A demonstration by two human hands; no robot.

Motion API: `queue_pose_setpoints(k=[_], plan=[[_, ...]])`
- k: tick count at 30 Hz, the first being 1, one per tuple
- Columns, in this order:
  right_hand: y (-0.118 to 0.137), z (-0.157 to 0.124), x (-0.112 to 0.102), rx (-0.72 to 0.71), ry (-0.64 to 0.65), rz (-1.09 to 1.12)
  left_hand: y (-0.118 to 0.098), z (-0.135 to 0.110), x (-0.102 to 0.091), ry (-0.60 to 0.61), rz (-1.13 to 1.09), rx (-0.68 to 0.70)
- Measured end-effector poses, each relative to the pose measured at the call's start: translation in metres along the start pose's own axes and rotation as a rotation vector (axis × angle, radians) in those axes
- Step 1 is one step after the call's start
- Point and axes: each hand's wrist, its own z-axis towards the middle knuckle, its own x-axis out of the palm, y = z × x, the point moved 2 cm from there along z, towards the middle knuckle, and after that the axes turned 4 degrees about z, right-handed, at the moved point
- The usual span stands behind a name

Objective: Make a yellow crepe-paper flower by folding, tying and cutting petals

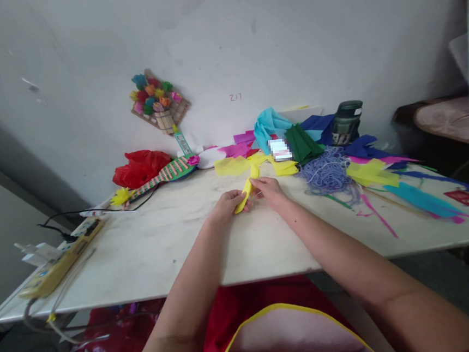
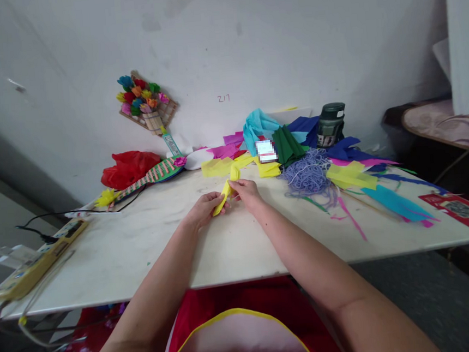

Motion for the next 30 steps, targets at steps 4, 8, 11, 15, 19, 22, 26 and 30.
queue_pose_setpoints(k=[4,8,11,15,19,22,26,30], plan=[[0.001,-0.001,0.001,0.007,0.004,-0.008,0.001,0.001,0.000,-0.012,0.008,0.006],[0.003,-0.002,0.003,0.006,0.007,-0.008,0.004,0.004,-0.003,-0.082,0.043,0.024],[0.005,-0.004,0.003,0.016,0.031,-0.005,0.005,0.006,-0.006,-0.115,0.050,0.048],[0.005,-0.006,0.004,0.023,0.098,-0.066,0.001,0.003,-0.005,-0.126,0.046,0.063],[0.003,-0.008,0.005,0.004,0.172,-0.131,-0.007,-0.003,0.003,-0.092,0.062,-0.002],[0.001,-0.007,0.004,-0.024,0.145,-0.149,-0.009,-0.004,0.006,-0.122,0.122,-0.060],[0.000,-0.004,0.004,-0.043,0.112,-0.139,-0.005,-0.002,0.003,-0.178,0.282,-0.075],[-0.001,-0.001,0.003,-0.018,0.080,-0.104,-0.001,0.002,-0.001,-0.253,0.449,-0.020]])
